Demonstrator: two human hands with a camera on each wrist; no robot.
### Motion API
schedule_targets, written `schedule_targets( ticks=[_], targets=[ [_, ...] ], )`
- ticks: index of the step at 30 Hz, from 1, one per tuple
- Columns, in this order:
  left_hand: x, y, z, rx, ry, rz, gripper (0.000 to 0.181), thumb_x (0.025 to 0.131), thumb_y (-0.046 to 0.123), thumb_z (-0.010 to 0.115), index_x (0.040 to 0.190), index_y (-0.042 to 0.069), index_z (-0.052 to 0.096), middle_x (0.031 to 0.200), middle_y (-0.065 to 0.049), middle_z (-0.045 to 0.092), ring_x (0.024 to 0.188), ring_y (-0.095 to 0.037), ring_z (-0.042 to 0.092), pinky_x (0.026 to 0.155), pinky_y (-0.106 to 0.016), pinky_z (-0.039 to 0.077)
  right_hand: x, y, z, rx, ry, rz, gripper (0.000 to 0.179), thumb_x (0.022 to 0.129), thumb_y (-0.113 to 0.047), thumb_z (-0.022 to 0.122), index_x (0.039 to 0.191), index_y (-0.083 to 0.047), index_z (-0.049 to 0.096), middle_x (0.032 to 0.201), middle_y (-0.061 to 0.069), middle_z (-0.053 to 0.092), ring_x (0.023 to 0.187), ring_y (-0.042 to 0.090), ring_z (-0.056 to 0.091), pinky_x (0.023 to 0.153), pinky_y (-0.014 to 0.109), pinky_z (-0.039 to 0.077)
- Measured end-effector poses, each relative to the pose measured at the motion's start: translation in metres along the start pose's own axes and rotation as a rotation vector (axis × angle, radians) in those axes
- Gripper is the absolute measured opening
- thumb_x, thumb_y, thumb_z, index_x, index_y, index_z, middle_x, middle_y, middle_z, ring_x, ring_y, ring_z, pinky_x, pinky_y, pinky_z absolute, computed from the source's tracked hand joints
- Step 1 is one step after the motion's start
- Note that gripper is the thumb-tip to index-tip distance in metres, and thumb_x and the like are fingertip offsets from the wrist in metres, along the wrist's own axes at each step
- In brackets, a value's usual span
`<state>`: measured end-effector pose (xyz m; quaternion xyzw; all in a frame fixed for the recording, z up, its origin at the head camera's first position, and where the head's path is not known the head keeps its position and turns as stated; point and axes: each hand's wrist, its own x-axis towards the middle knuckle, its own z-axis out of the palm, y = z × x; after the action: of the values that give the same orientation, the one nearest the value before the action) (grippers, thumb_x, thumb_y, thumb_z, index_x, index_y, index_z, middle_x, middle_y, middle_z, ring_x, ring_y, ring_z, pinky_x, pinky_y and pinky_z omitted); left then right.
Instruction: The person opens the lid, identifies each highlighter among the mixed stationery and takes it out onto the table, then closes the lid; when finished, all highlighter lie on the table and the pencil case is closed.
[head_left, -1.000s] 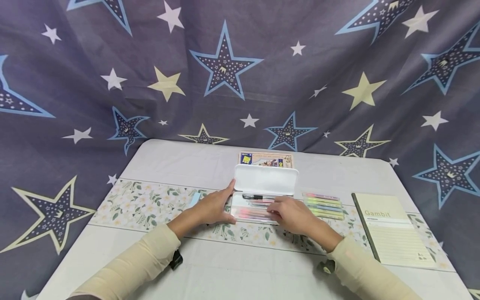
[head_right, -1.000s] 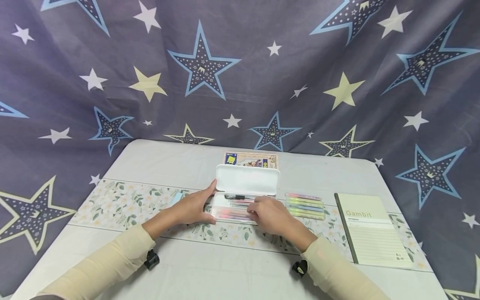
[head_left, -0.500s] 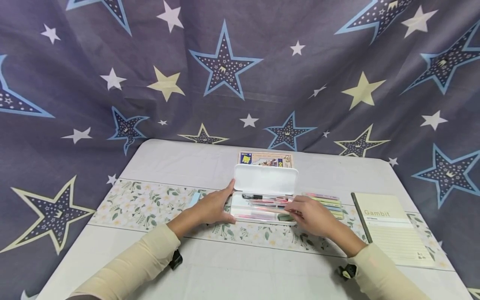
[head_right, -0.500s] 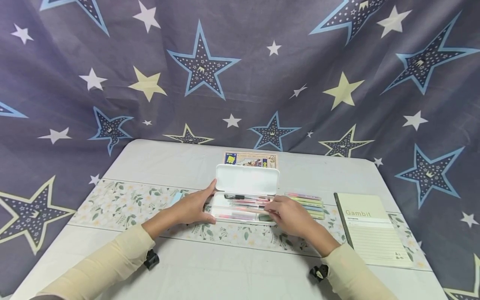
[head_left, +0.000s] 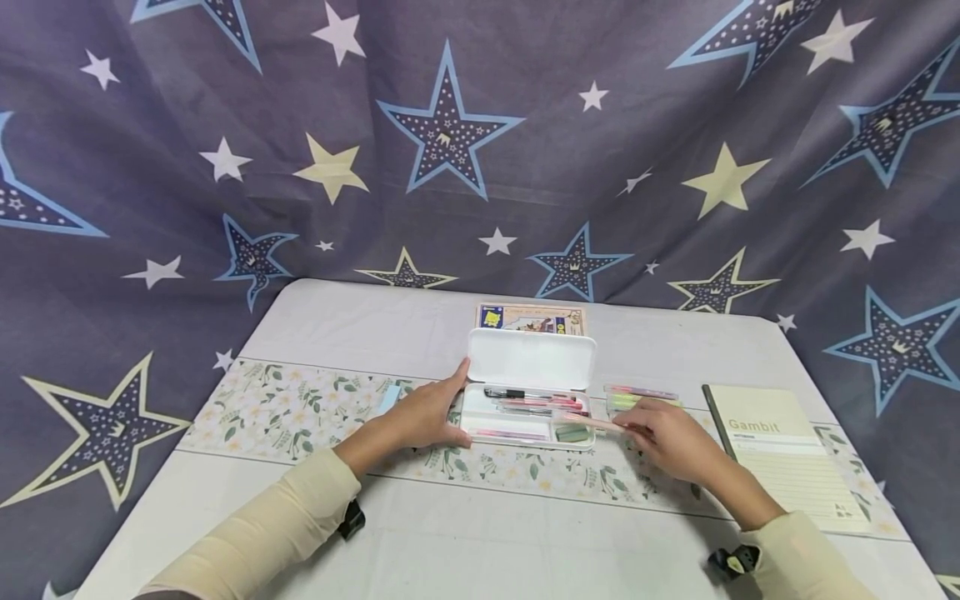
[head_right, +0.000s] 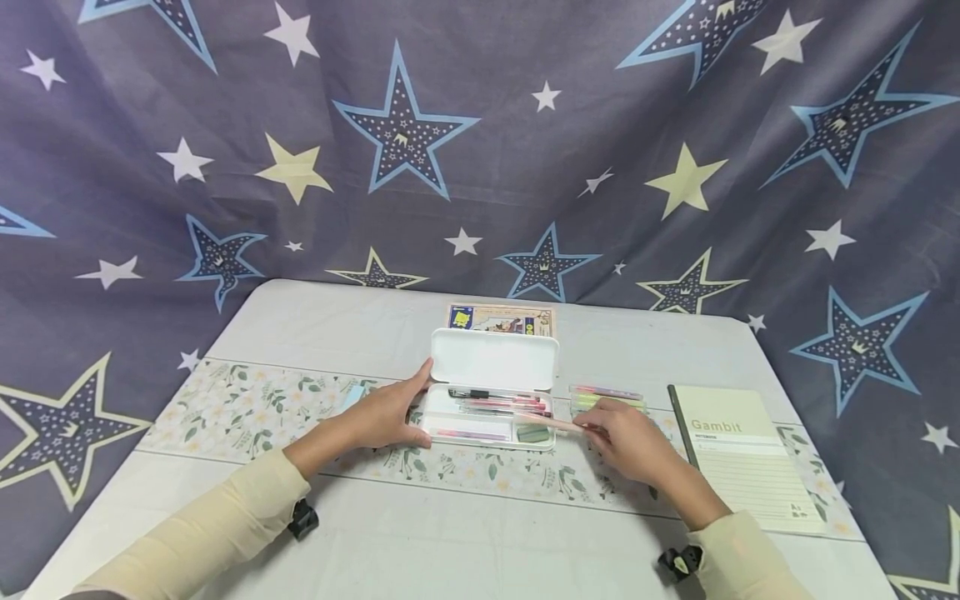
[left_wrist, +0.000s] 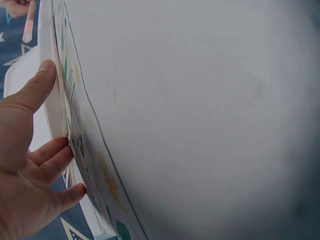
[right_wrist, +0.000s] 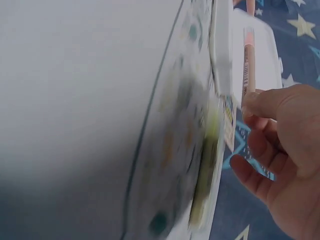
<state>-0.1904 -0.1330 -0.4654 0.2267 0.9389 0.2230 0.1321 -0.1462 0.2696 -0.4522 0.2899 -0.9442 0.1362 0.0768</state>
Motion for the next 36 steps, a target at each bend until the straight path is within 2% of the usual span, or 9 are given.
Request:
schedule_targets(
  ticks=[11,19,26,36],
  targets=[
    [0.0,0.0,0.0,0.009,-0.002,-0.01,0.136,0.073,0.058,0.086,0.165,0.015,-0.004,0.166,-0.007,0.034,0.15,-0.028,0.04,0.123,-0.044,0.035,-0.032,0.032,-0.003,0.02,0.074,-0.005,0.028,0.082,-0.001,0.081,0.107,-0.014,0.079,0.088,-0.007,0.066,0.071,-0.007,0.047,0.057,0.019,0.046],
    [0.0,0.001,0.0,0.007,-0.015,-0.022,0.137,0.073,0.058,0.086,0.165,0.017,-0.006,0.167,-0.006,0.031,0.151,-0.027,0.039,0.124,-0.044,0.035,-0.046,0.046,-0.003,0.027,0.095,-0.013,0.029,0.08,0.001,0.082,0.105,-0.015,0.079,0.09,-0.007,0.068,0.072,-0.007,0.049,0.056,0.019,0.046],
    [0.0,0.001,0.0,0.014,-0.019,-0.035,0.136,0.073,0.058,0.086,0.165,0.017,-0.007,0.167,-0.006,0.031,0.151,-0.027,0.038,0.124,-0.044,0.035,-0.05,0.055,-0.002,0.002,0.082,0.017,0.028,0.081,-0.001,0.082,0.104,-0.017,0.079,0.092,-0.008,0.068,0.072,-0.007,0.049,0.057,0.022,0.045],
    [0.001,0.002,0.0,0.017,-0.019,-0.036,0.136,0.074,0.058,0.086,0.165,0.018,-0.007,0.168,-0.005,0.029,0.152,-0.027,0.037,0.124,-0.044,0.035,-0.053,0.059,-0.007,-0.049,0.028,0.08,0.027,0.082,-0.002,0.081,0.104,-0.017,0.079,0.094,-0.005,0.07,0.076,0.003,0.059,0.061,0.028,0.051]
  ],
)
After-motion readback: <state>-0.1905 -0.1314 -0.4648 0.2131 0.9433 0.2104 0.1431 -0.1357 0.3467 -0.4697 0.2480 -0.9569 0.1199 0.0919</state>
